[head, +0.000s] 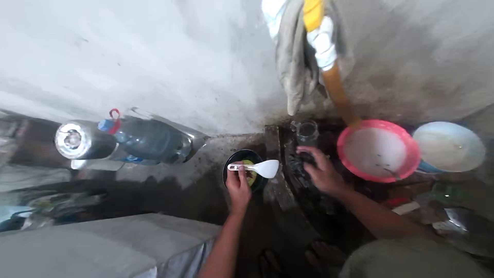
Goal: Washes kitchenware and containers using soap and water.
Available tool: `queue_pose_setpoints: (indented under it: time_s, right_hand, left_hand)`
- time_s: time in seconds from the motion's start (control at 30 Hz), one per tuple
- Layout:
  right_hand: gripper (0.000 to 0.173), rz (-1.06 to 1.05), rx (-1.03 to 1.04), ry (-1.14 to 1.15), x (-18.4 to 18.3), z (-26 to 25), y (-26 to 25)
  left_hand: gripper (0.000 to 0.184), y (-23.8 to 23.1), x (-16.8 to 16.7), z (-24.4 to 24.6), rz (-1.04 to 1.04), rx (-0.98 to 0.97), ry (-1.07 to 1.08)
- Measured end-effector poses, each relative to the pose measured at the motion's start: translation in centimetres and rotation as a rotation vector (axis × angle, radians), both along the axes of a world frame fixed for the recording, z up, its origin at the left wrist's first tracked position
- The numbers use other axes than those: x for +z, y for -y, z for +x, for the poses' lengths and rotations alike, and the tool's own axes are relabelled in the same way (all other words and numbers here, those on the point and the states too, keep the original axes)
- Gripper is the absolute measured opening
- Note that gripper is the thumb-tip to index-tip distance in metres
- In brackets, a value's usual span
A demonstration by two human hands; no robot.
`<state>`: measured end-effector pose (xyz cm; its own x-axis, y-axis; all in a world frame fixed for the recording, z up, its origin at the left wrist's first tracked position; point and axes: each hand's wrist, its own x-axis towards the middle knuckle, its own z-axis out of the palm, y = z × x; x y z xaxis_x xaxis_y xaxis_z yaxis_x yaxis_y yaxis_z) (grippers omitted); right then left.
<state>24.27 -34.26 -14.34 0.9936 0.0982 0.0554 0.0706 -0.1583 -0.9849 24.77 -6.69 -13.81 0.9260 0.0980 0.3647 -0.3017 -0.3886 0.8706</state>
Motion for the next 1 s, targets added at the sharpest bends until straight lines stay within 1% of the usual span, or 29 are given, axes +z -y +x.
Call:
queue_pose_setpoints:
  time_s: [0.07,0.1,0.17,0.2,0.27,0.33,0.37,0.4,0.47,0.5,0.53,0.57,0.6,0.67,0.7,0.73,0.77,0.83,0.9,0.93,0.97,1.0]
  right_hand:
    - [0.042,-0.123,0.049,0.282,0.4,0.8,-2.1]
    - [0.038,-0.245,0.046,0.402,0.6,1.0,-3.0]
    - [0.035,-0.513,-0.08,0.594,0.6,0.8,-3.9]
    - [0.035,-0.591,-0.164,0.674,0.2,0.7,-3.8]
    - [0.039,-0.652,-0.284,0.811,-1.1,1.0,-2.7]
    - [0.04,-0.687,-0.328,0.911,-1.9,1.7,-0.9]
    - [0.038,-0.687,-0.303,0.935,-2.1,2.2,0.0]
    - [0.038,-0.692,-0.249,0.937,-2.3,2.4,0.8]
    - [0.039,-0.714,-0.092,0.897,-2.6,2.1,1.6]
    - [0.039,-0.699,-0.013,0.872,-2.7,1.5,1.6]
    - [0.039,-0.674,0.048,0.87,-2.8,1.0,1.5]
    - [0.038,-0.648,0.059,0.907,-2.7,0.7,1.4]
    - [0.037,-0.633,0.036,0.96,-2.5,0.8,1.6]
    - [0.033,-0.62,-0.063,1.015,-2.2,1.2,2.8]
    - [0.032,-0.598,-0.137,0.991,-2.0,1.5,3.2]
    - [0.033,-0.561,-0.217,0.916,-1.9,1.7,3.5]
    - [0.036,-0.518,-0.297,0.777,-1.5,1.8,3.7]
    - [0.044,-0.395,-0.402,0.352,-0.1,1.8,4.2]
    - [0.057,-0.082,-0.474,-0.094,1.1,1.6,4.7]
    - [0.063,0.095,-0.524,-0.254,1.2,1.6,4.8]
    - [0.064,0.213,-0.557,-0.344,1.3,1.4,4.8]
    - [0.062,0.258,-0.61,-0.348,1.5,1.0,4.4]
  left_hand:
    - [0.024,3.2,1.8,-1.3,-0.079,-0.116,-0.022]
    - [0.023,4.8,2.4,-1.9,-0.105,-0.146,-0.024]
    - [0.022,7.5,2.9,-2.9,-0.159,-0.148,-0.027]
    - [0.022,8.6,2.9,-3.4,-0.208,-0.138,-0.033]
    - [0.023,10.6,2.6,-4.5,-0.33,-0.151,-0.071]
    - [0.022,11.4,2.4,-5.4,-0.387,-0.212,-0.144]
    - [0.02,11.1,2.5,-5.5,-0.329,-0.25,-0.19]
    - [0.018,10.5,2.8,-5.2,-0.17,-0.277,-0.261]
    - [0.019,9.9,4.6,-3.9,0.399,-0.318,-0.506]
    - [0.026,10.4,5.6,-3.3,0.66,-0.378,-0.648]
    - [0.033,11.3,6.3,-2.8,0.833,-0.445,-0.745]
    - [0.036,11.9,6.2,-2.7,0.922,-0.488,-0.787]
    - [0.037,12.2,5.8,-2.8,0.938,-0.506,-0.781]
    - [0.041,12.6,4.5,-4.0,0.845,-0.485,-0.702]
    - [0.042,12.9,3.9,-4.6,0.772,-0.46,-0.665]
    - [0.04,13.2,3.2,-5.2,0.698,-0.437,-0.642]
    - [0.039,13.6,2.6,-5.6,0.623,-0.417,-0.629]
    - [0.037,14.7,1.5,-6.4,0.493,-0.38,-0.624]
    - [0.037,15.8,0.3,-7.3,0.337,-0.329,-0.614]
    - [0.037,16.4,-0.1,-7.6,0.248,-0.312,-0.613]
    - [0.04,17.0,-0.4,-7.8,0.166,-0.303,-0.619]
    - [0.043,17.6,-0.4,-7.8,0.107,-0.299,-0.631]
